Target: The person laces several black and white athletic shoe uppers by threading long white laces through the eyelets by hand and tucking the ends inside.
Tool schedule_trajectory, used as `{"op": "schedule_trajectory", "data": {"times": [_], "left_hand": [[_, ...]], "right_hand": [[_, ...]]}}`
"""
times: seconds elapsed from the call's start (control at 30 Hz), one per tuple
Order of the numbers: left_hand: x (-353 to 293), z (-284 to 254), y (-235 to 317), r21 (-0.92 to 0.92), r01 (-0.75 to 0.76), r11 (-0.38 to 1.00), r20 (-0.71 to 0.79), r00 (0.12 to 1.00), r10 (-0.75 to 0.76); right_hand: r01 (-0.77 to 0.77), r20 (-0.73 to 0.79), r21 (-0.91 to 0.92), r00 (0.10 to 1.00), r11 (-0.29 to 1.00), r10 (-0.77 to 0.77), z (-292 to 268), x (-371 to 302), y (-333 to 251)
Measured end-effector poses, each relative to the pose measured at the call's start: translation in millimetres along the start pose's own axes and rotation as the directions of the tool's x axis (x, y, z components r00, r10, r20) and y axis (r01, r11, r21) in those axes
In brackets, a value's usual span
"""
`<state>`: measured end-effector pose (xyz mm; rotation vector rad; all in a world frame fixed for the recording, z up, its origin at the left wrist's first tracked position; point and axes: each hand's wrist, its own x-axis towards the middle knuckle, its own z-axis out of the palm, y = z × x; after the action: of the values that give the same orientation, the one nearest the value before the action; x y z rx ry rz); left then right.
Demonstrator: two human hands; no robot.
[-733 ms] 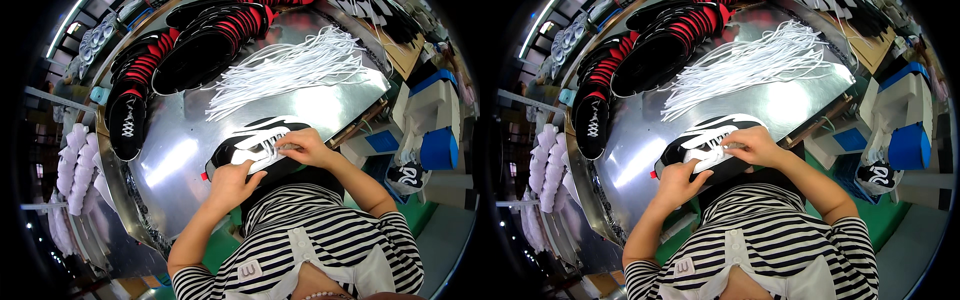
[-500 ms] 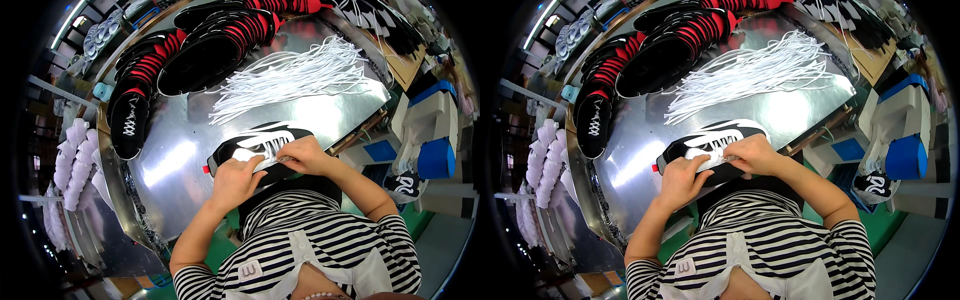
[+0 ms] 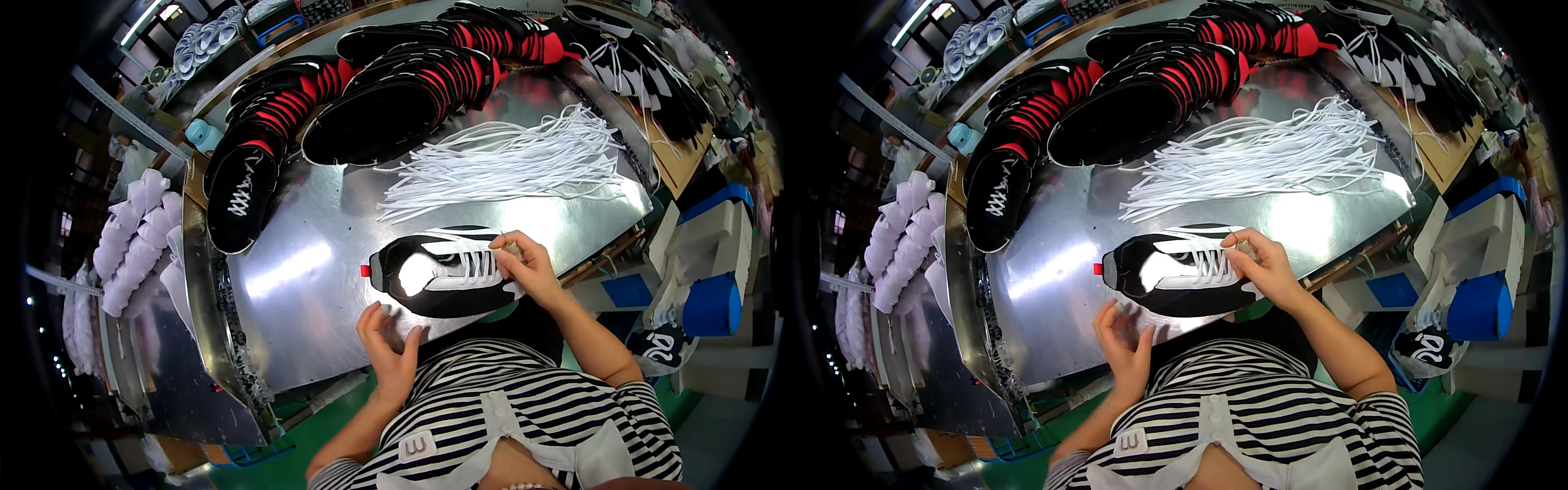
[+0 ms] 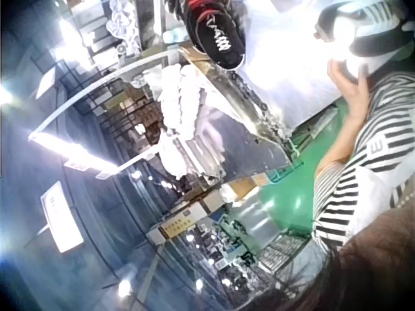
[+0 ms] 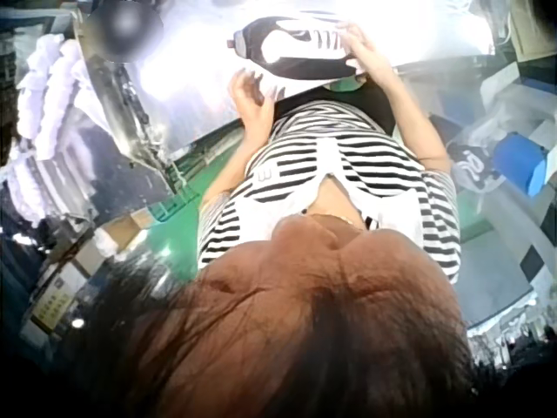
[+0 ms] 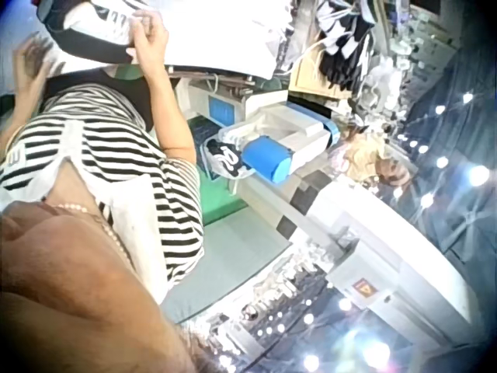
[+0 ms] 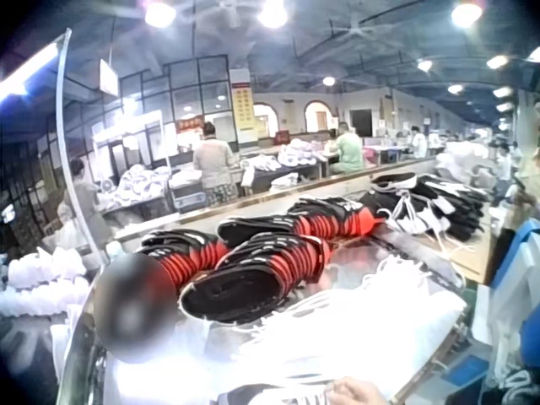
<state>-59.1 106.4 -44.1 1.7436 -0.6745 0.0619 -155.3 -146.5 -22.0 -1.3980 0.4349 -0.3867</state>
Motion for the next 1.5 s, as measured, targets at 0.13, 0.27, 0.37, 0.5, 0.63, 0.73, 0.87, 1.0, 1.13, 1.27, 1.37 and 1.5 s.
{"op": "schedule_trajectory", "data": {"times": [0.13,0.27,0.37,0.5,0.63,0.73,0.87,1.0,1.13,1.27,1.37,1.5], "left_hand": [[-1,-8,0,-0.718,0.629,0.297,0.378,0.711,-0.593],[24,-23,-19,-0.759,0.613,-0.219,0.642,0.647,-0.411],[63,-55,-10,-0.894,0.418,0.159,0.376,0.895,-0.241],[111,-80,51,-0.756,0.15,0.637,-0.05,0.957,-0.285],[126,-100,41,-0.566,0.093,0.819,-0.235,0.934,-0.268],[134,-128,30,-0.489,0.139,0.861,-0.195,0.945,-0.262],[159,-129,31,-0.334,0.128,0.934,-0.237,0.948,-0.214],[176,-123,22,-0.171,0.148,0.974,-0.216,0.959,-0.184],[189,-113,31,-0.071,0.147,0.987,-0.209,0.965,-0.159],[192,-115,31,0.06,0.14,0.988,-0.159,0.979,-0.129],[198,-120,42,0.506,0.005,0.862,-0.065,0.997,0.033],[227,-110,15,0.857,-0.076,0.51,0.121,0.991,-0.055]], "right_hand": [[-0.094,0.085,-0.031,0.992,0.995,0.096,16,13,-6],[-0.149,0.212,0.027,0.967,0.988,0.14,38,29,-17],[0.03,0.074,-0.186,0.997,0.982,-0.016,47,58,-22],[0.294,-0.016,-0.595,0.926,0.748,-0.376,44,135,-7],[0.294,0.064,-0.801,0.908,0.521,-0.413,51,182,11],[0.261,0.047,-0.767,0.934,0.586,-0.354,51,193,22],[0.173,-0.015,-0.428,0.98,0.887,-0.198,44,187,9],[-0.097,-0.015,-0.183,0.995,0.978,0.096,43,181,-10],[-0.183,0.026,-0.014,0.983,0.983,0.183,40,178,-21],[-0.23,0.13,0.061,0.967,0.971,0.22,37,176,-23],[-0.191,0.197,0.067,0.965,0.979,0.175,53,169,-40],[-0.059,0.175,0.094,0.984,0.994,0.042,67,153,-84]]}}
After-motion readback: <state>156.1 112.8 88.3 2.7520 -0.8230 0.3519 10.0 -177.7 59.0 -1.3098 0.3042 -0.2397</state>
